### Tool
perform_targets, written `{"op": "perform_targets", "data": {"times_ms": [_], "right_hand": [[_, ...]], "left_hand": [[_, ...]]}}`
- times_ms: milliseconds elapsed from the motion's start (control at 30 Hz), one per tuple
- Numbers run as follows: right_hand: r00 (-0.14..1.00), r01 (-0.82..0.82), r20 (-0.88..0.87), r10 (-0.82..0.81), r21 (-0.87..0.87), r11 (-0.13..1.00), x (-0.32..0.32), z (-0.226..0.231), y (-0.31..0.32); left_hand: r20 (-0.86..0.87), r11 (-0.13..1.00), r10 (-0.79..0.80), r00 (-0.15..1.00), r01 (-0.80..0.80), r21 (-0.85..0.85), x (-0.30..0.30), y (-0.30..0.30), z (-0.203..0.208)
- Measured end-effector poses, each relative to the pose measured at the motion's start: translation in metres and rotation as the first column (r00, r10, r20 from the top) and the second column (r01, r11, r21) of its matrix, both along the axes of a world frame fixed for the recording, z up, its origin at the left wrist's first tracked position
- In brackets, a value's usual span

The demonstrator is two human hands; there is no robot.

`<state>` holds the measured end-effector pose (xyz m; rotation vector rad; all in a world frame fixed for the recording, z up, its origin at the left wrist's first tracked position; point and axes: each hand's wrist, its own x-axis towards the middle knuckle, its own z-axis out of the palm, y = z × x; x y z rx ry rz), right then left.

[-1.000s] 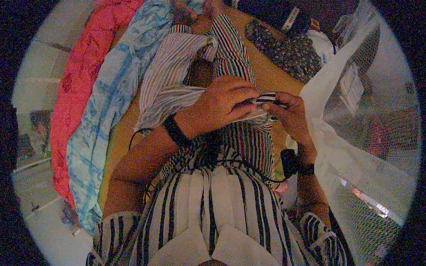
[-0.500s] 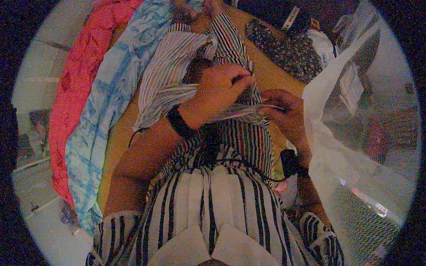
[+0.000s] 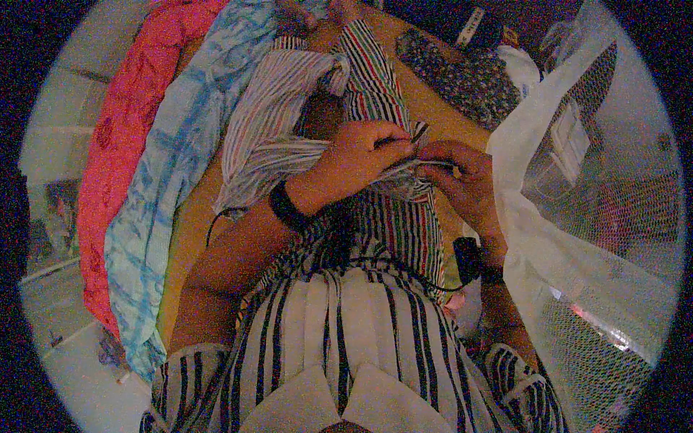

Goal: Folding a striped shirt or pajama top.

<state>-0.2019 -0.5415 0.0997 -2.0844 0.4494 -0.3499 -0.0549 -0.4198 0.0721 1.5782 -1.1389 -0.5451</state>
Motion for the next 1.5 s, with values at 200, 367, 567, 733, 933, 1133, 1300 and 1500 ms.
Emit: {"op": "perform_targets", "data": {"times_ms": [200, 367, 567, 733, 933, 1133, 1300, 1500], "right_hand": [[0.996, -0.045, 0.067, 0.052, -0.109, 0.993, -0.002, 0.002, 0.001], [0.993, -0.076, 0.087, 0.085, -0.108, 0.991, -0.006, -0.002, -0.002], [0.989, -0.091, 0.104, 0.108, -0.154, 0.984, -0.003, 0.001, -0.001], [0.988, -0.091, 0.115, 0.103, -0.109, 0.990, -0.002, 0.003, -0.001], [0.985, -0.095, 0.130, 0.112, -0.130, 0.987, -0.004, -0.002, -0.004], [0.980, -0.136, 0.091, 0.175, -0.334, 0.933, 0.001, 0.010, 0.012], [0.986, -0.167, -0.049, 0.160, -0.354, 0.920, 0.000, 0.003, 0.011], [0.982, -0.182, -0.133, 0.137, -0.436, 0.881, 0.002, -0.001, 0.002]], "left_hand": [[0.166, 1.000, 0.011, 0.986, -0.006, -0.031, -0.010, 0.008, 0.000], [0.110, 0.999, 0.019, 0.994, -0.015, -0.043, -0.016, 0.011, -0.002], [-0.014, 0.994, 0.049, 0.999, -0.050, -0.095, -0.019, 0.012, -0.004], [-0.045, 0.993, -0.005, 0.999, 0.000, -0.121, -0.019, 0.016, -0.009], [0.046, 0.989, -0.044, 0.998, 0.050, -0.138, -0.022, 0.020, -0.004], [0.242, 0.977, 0.034, 0.970, 0.019, -0.214, -0.026, 0.017, -0.020], [0.272, 0.988, 0.032, 0.962, 0.012, -0.156, -0.023, 0.018, -0.014], [0.333, 0.990, -0.140, 0.932, 0.126, 0.065, 0.019, 0.072, -0.005]]}}
